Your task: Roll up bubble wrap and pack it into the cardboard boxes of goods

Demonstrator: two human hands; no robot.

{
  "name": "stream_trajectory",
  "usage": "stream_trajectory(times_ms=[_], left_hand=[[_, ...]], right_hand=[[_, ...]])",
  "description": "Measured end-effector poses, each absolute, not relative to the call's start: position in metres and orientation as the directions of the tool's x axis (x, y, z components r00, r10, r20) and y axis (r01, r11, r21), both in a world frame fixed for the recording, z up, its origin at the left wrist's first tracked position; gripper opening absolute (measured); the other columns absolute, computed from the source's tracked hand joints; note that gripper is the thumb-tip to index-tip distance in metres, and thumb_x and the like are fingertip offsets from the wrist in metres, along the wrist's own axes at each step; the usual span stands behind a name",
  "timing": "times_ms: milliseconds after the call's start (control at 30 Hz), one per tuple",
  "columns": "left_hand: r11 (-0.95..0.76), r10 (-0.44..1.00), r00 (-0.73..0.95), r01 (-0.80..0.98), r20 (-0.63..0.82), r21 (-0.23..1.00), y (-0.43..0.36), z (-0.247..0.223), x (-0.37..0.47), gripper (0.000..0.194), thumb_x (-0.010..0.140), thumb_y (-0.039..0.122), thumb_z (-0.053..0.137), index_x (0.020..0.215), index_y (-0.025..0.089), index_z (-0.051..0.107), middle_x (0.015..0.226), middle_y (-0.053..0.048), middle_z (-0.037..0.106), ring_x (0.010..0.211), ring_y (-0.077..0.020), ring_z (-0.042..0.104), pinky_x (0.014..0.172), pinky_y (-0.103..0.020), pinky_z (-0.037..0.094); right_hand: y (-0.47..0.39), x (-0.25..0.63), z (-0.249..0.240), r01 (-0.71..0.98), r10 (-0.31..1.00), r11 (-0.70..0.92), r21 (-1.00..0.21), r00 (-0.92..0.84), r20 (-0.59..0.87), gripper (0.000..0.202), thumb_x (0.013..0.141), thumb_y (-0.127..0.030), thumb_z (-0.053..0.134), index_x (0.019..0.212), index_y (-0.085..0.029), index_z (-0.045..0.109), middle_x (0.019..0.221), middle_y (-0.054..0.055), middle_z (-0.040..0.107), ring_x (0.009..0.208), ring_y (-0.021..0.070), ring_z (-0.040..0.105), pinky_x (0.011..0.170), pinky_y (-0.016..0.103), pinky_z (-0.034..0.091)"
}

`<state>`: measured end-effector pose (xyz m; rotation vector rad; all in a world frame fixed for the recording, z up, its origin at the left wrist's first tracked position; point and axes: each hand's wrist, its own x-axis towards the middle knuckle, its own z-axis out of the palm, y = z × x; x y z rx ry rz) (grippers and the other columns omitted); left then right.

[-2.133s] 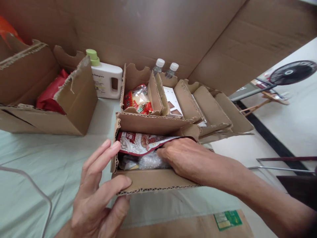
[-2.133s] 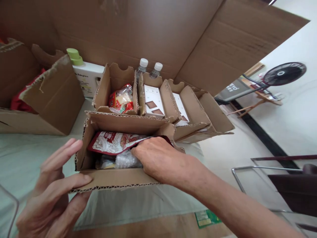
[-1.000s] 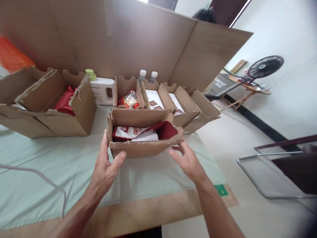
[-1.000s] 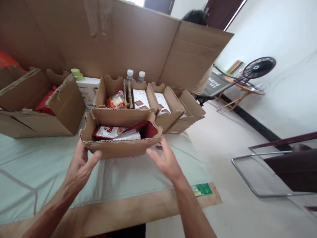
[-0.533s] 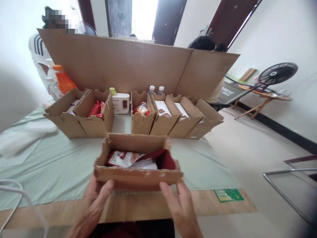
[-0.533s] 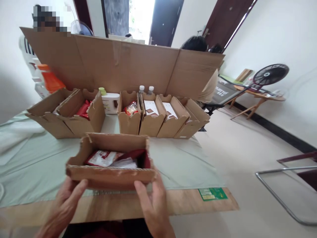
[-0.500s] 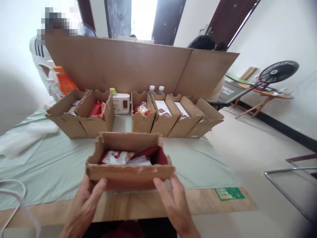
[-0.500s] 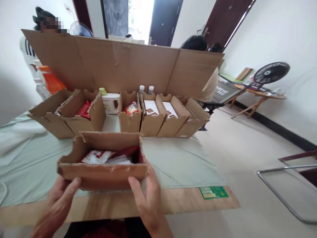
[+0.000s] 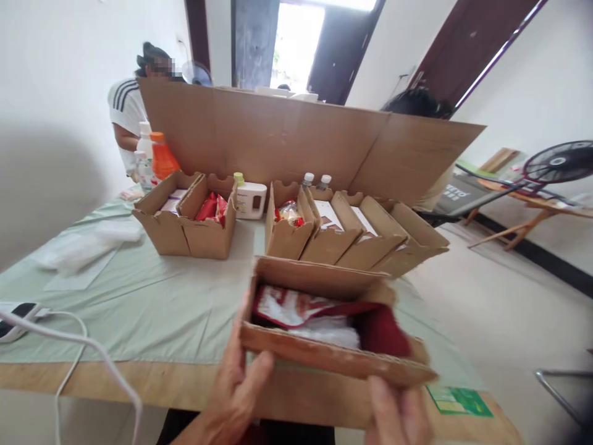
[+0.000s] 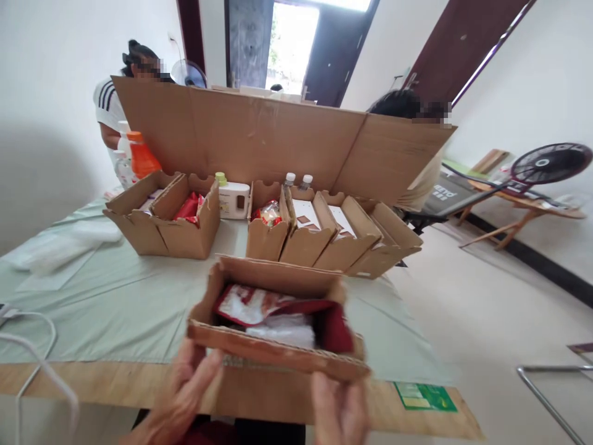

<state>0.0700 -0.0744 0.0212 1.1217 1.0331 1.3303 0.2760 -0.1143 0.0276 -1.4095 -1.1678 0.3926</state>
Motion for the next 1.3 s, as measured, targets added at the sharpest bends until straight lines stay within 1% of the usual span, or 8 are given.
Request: stream_trajectory(times_ms=[100,267,433,567,733,933,1133,1300], left_hand=[[-0.101,0.973,-0.218,-0.085,0.080,0.991,-0.071,0.031,0.034,0.077,0.096,0.047,0.062,0.162,0.024,0.027,0.156,-0.011,0.051,0.146,-0.0290,0.046,0.124,-0.043,0.034],[-0.224,0.925,-0.319,-0.015,0.208,0.974,-0.048,0.040,0.034,0.078,0.097,0.045,0.061,0.163,0.025,0.024,0.159,-0.009,0.048,0.146,-0.0268,0.045,0.123,-0.040,0.034],[-0.114,0.945,-0.301,0.055,0.125,0.992,-0.075,0.023,0.039,0.080,0.100,0.041,0.056,0.165,0.025,0.012,0.168,-0.007,0.031,0.156,-0.0246,0.028,0.127,-0.038,0.026],[-0.124,0.936,-0.315,0.113,0.154,0.986,-0.091,0.010,0.025,0.087,0.098,0.040,0.058,0.165,0.029,0.005,0.174,-0.002,0.012,0.160,-0.0283,0.013,0.130,-0.045,0.015],[-0.160,0.921,-0.330,0.170,0.209,0.972,-0.095,-0.004,0.023,0.084,0.096,0.039,0.060,0.164,0.034,0.011,0.175,0.000,0.001,0.160,-0.0338,0.007,0.129,-0.053,0.019],[-0.190,0.924,-0.302,0.175,0.236,0.966,-0.094,-0.009,0.031,0.079,0.096,0.032,0.058,0.163,0.040,0.016,0.175,0.003,0.003,0.160,-0.0339,0.008,0.126,-0.056,0.028],[-0.229,0.895,-0.338,0.210,0.290,0.951,-0.091,-0.016,0.039,0.078,0.096,0.026,0.057,0.162,0.042,0.018,0.175,0.005,0.003,0.160,-0.0318,0.005,0.127,-0.056,0.026],[-0.242,0.911,-0.298,0.179,0.286,0.954,-0.085,-0.020,0.041,0.077,0.096,0.027,0.058,0.162,0.041,0.020,0.175,0.001,0.001,0.160,-0.0353,0.005,0.125,-0.059,0.030]], right_hand=[[-0.076,0.238,0.029,0.244,0.907,0.228,-0.942,0.298,0.297,0.066,0.099,-0.039,0.058,0.159,-0.023,0.037,0.161,0.008,0.044,0.150,0.0291,0.038,0.126,0.047,0.027],[-0.022,0.229,0.039,0.119,0.922,0.312,-0.943,0.201,0.330,0.065,0.099,-0.045,0.056,0.159,-0.027,0.037,0.161,0.006,0.044,0.150,0.0277,0.038,0.125,0.047,0.031],[-0.003,0.227,0.022,0.094,0.941,0.302,-0.949,0.133,0.312,0.066,0.100,-0.047,0.052,0.160,-0.027,0.033,0.163,0.006,0.042,0.151,0.0254,0.037,0.126,0.045,0.030],[0.038,0.202,0.004,0.106,0.953,0.297,-0.949,0.029,0.301,0.072,0.099,-0.055,0.051,0.159,-0.021,0.033,0.160,0.011,0.045,0.149,0.0258,0.041,0.124,0.045,0.032],[0.072,0.170,-0.007,0.216,0.937,0.305,-0.927,0.107,0.333,0.079,0.100,-0.064,0.037,0.161,-0.015,0.027,0.168,0.015,0.030,0.156,0.0256,0.028,0.128,0.049,0.021],[0.078,0.148,-0.015,0.250,0.907,0.277,-0.928,0.251,0.338,0.071,0.102,-0.062,0.028,0.158,-0.017,0.033,0.165,0.015,0.035,0.155,0.0236,0.029,0.128,0.050,0.019],[0.082,0.134,-0.018,0.238,0.884,0.338,-0.911,0.252,0.394,0.064,0.105,-0.053,0.025,0.161,-0.022,0.028,0.169,0.010,0.028,0.157,0.0215,0.024,0.129,0.050,0.018],[0.087,0.132,-0.018,0.246,0.867,0.376,-0.894,0.248,0.432,0.059,0.105,-0.050,0.027,0.157,-0.023,0.037,0.164,0.010,0.038,0.154,0.0207,0.031,0.128,0.049,0.022]])
